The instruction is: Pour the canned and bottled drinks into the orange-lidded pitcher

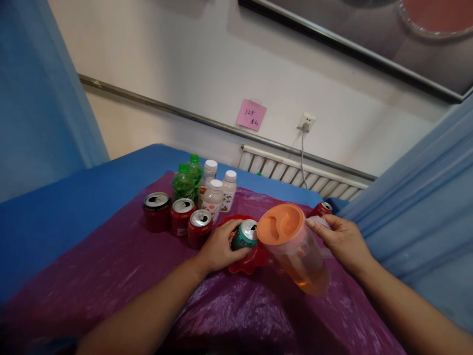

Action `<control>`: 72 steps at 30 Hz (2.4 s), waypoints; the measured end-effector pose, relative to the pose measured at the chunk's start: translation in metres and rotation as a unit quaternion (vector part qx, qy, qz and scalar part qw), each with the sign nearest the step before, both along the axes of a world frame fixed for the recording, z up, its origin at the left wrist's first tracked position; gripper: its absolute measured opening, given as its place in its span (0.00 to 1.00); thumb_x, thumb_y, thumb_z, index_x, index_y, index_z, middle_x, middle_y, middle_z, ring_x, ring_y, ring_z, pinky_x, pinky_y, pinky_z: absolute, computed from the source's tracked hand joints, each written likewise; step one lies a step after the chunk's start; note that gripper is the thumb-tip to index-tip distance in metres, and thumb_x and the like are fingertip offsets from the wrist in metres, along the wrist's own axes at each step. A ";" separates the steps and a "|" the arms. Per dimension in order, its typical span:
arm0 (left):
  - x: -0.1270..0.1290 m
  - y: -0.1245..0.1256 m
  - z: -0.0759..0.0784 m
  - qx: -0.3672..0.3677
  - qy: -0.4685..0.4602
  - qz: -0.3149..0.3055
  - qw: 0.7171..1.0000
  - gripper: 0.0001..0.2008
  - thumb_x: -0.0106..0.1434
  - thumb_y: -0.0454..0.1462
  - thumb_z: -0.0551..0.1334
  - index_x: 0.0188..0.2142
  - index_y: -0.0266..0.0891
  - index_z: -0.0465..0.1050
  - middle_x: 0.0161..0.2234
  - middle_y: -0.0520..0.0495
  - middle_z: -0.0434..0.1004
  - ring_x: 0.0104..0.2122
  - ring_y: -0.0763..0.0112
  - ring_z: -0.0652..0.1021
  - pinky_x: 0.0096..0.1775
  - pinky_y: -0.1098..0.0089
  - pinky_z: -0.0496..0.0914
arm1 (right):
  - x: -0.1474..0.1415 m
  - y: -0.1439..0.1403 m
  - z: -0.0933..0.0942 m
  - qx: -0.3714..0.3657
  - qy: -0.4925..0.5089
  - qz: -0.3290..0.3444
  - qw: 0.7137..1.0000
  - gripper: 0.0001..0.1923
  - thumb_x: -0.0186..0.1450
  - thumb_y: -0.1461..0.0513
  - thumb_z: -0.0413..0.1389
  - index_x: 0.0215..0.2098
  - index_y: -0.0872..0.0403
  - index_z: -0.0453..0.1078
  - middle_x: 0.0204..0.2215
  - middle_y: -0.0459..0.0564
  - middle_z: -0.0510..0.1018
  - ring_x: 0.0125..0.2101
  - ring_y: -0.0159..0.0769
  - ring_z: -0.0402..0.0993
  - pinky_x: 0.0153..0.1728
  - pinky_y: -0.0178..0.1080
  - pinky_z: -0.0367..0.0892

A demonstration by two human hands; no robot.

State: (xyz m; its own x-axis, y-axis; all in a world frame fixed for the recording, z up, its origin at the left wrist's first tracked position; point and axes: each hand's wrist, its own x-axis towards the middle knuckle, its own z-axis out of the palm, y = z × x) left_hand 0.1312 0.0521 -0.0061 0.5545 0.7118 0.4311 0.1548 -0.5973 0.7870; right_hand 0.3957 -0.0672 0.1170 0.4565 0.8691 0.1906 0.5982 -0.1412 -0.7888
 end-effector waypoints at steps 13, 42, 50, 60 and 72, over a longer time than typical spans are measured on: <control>0.000 -0.001 0.000 0.002 -0.002 0.005 1.000 0.28 0.53 0.38 0.72 0.54 0.40 0.72 0.52 0.41 0.80 0.52 0.51 0.79 0.56 0.53 0.73 | -0.002 0.000 0.001 -0.002 0.004 -0.002 1.000 0.29 0.51 0.37 0.65 0.16 0.51 0.66 0.15 0.41 0.61 0.19 0.29 0.54 0.19 0.35 0.52; 0.000 0.001 -0.002 -0.005 0.004 0.007 1.000 0.28 0.53 0.38 0.72 0.54 0.42 0.72 0.53 0.41 0.79 0.53 0.51 0.79 0.56 0.53 0.73 | -0.006 0.000 0.004 -0.010 0.005 -0.006 1.000 0.30 0.49 0.36 0.65 0.16 0.51 0.67 0.14 0.42 0.63 0.18 0.29 0.55 0.20 0.35 0.55; 0.000 0.000 0.000 -0.012 0.006 0.006 1.000 0.28 0.53 0.38 0.72 0.55 0.41 0.73 0.54 0.41 0.79 0.55 0.50 0.78 0.57 0.53 0.72 | -0.003 -0.001 0.000 -0.003 0.003 -0.002 1.000 0.29 0.51 0.37 0.65 0.17 0.52 0.67 0.15 0.42 0.63 0.19 0.30 0.56 0.21 0.36 0.55; 0.000 -0.001 -0.001 -0.008 -0.003 0.007 1.000 0.28 0.53 0.37 0.72 0.54 0.42 0.72 0.53 0.41 0.79 0.53 0.51 0.79 0.56 0.52 0.73 | -0.006 0.001 0.003 0.000 -0.006 0.001 1.000 0.31 0.50 0.36 0.65 0.16 0.51 0.64 0.14 0.42 0.63 0.18 0.30 0.56 0.19 0.36 0.55; 0.001 0.000 -0.002 -0.011 0.004 0.002 1.000 0.28 0.53 0.38 0.72 0.54 0.43 0.72 0.53 0.42 0.80 0.53 0.51 0.79 0.55 0.53 0.74 | 0.001 0.000 -0.003 0.011 -0.004 0.001 1.000 0.29 0.52 0.38 0.66 0.16 0.51 0.67 0.15 0.42 0.63 0.19 0.30 0.56 0.20 0.35 0.55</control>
State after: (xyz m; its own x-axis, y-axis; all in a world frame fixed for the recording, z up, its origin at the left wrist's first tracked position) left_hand 0.1317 0.0522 -0.0081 0.5541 0.7240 0.4110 0.1631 -0.5785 0.7992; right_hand 0.3964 -0.0671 0.1136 0.4539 0.8653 0.2127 0.6040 -0.1232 -0.7874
